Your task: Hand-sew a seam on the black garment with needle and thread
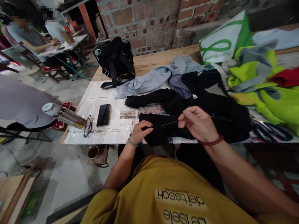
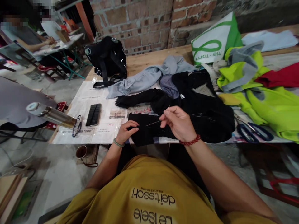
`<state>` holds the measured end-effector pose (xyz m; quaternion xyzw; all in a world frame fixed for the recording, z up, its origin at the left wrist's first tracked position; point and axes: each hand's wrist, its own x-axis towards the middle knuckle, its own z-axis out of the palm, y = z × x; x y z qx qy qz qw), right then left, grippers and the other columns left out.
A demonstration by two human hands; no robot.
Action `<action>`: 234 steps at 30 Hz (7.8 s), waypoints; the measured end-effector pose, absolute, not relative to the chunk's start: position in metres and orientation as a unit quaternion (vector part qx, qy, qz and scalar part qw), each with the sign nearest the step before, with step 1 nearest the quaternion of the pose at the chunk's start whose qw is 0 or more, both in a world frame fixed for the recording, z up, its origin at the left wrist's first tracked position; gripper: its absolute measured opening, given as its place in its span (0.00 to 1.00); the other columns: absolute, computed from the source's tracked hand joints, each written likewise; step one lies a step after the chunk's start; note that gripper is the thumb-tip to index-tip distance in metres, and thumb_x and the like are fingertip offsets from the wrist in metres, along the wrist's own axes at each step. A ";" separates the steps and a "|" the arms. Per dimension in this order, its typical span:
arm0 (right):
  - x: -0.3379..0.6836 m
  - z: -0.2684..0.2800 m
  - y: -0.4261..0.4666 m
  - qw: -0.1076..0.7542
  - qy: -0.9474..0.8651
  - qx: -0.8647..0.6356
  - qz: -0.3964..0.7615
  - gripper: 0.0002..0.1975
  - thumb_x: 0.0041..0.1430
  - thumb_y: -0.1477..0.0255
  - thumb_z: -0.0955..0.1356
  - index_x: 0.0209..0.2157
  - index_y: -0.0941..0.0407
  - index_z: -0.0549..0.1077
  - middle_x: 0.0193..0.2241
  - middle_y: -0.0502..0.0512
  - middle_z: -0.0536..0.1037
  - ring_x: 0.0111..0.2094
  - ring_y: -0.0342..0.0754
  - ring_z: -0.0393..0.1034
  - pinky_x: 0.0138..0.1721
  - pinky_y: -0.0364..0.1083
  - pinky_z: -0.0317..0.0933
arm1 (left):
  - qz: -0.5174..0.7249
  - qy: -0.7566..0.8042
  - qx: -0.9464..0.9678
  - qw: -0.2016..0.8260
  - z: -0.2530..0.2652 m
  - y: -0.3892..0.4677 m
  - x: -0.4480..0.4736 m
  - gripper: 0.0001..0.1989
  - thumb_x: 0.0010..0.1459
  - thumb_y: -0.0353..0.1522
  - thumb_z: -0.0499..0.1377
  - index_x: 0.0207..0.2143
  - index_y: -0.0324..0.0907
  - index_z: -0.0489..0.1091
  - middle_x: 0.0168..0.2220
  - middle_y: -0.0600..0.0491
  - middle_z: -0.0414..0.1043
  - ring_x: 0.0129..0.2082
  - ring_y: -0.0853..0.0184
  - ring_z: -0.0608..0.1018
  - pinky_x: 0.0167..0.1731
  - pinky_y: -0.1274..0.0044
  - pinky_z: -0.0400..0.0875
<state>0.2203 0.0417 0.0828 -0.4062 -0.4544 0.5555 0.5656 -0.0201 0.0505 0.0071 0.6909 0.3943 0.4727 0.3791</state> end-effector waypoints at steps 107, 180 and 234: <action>0.163 0.014 -0.020 0.373 -0.675 -0.527 0.356 0.10 0.59 0.70 0.61 0.28 0.55 0.71 0.17 0.48 0.70 0.21 0.42 0.66 0.24 0.40 0.57 | 0.404 0.551 0.717 0.138 0.015 -0.015 -0.008 0.19 0.50 0.33 0.64 0.46 0.43 0.69 0.43 0.48 0.71 0.46 0.61 0.71 0.49 0.65 0.64; 0.174 0.049 0.041 0.303 -0.690 -0.450 0.479 0.11 0.50 0.64 0.67 0.28 0.57 0.77 0.27 0.51 0.78 0.30 0.44 0.70 0.34 0.43 0.62 | 0.424 0.498 0.756 0.024 0.007 -0.012 0.004 0.08 0.58 0.31 0.57 0.40 0.44 0.72 0.37 0.50 0.74 0.39 0.66 0.74 0.48 0.67 0.61; 0.186 0.007 0.112 0.528 -0.404 -0.464 0.585 0.15 0.38 0.59 0.75 0.26 0.54 0.75 0.26 0.47 0.74 0.30 0.42 0.65 0.38 0.44 0.59 | 0.463 0.416 0.632 0.461 0.002 0.116 0.008 0.11 0.56 0.28 0.54 0.42 0.37 0.71 0.37 0.49 0.76 0.37 0.68 0.77 0.41 0.76 0.70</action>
